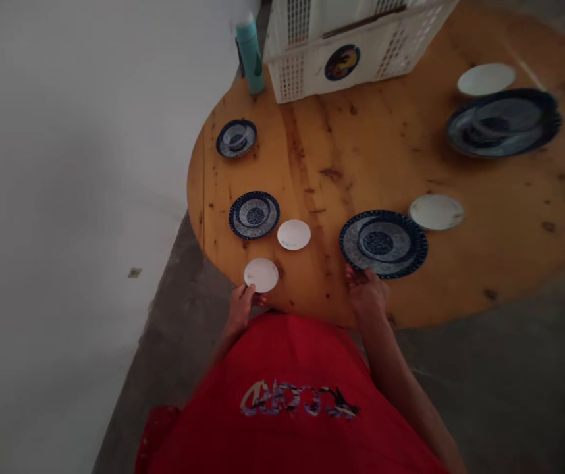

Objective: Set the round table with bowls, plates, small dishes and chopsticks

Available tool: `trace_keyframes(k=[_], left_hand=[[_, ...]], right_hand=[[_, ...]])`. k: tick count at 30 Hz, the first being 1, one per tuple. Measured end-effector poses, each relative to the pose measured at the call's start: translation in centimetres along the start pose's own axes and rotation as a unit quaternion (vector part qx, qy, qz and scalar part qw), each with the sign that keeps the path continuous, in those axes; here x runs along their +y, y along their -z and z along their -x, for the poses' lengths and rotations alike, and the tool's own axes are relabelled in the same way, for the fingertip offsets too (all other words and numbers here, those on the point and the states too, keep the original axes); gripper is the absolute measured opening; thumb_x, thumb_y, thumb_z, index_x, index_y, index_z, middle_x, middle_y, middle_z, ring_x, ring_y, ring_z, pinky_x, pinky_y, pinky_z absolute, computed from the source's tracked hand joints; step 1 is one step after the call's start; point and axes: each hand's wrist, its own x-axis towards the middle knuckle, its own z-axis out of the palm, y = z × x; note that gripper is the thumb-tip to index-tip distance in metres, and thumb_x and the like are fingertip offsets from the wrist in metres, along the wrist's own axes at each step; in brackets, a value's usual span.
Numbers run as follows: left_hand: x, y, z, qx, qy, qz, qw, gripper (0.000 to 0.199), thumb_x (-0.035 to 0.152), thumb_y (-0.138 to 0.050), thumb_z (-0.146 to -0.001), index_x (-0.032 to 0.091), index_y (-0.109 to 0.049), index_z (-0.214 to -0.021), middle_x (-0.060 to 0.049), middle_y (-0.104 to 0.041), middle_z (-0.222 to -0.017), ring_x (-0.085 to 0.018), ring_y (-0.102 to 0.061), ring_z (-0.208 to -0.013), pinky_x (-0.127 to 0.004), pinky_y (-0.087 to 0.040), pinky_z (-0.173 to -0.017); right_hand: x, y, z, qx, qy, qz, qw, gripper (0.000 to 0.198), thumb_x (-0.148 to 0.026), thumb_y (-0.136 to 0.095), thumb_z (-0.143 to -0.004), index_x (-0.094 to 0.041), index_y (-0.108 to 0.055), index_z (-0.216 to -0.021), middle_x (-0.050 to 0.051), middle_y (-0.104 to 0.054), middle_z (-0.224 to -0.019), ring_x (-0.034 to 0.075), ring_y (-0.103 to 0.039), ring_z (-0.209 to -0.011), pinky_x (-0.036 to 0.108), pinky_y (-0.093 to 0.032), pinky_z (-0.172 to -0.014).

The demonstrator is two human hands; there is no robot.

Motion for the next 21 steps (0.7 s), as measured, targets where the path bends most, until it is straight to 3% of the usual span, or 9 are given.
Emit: trace_keyframes(k=[7,21], left_hand=[[0.2,-0.2,-1.0,-0.012,0.006,0.005,1.0,0.042,0.05,-0.076,-0.072,0.012,-0.065,-0.085,-0.009,-0.074,-0.072,-0.016,-0.066,-0.058,-0.026,-0.049,-0.058],[0.4,0.2,-2.4,-0.053,0.021,-0.007,0.998,0.043,0.049,-0.076,-0.071,0.011,-0.065,-0.089,-0.009,-0.074,-0.071,-0.019,-0.071,-0.062,-0.027,-0.051,-0.059]], right_hand=[[-0.7,-0.8,0.6,0.018,-0.015,-0.024,0.999,0.01,-0.012,-0.053,-0.09,-0.017,-0.057,-0.082,0.001,-0.071,-0.068,0.013,-0.07,-0.059,0.019,-0.056,-0.056],[-1.5,-1.2,0.5,0.035,-0.007,-0.023,0.999,0.011,-0.013,-0.058,-0.089,-0.02,-0.051,-0.084,0.0,-0.069,-0.067,0.012,-0.07,-0.059,0.017,-0.055,-0.053]])
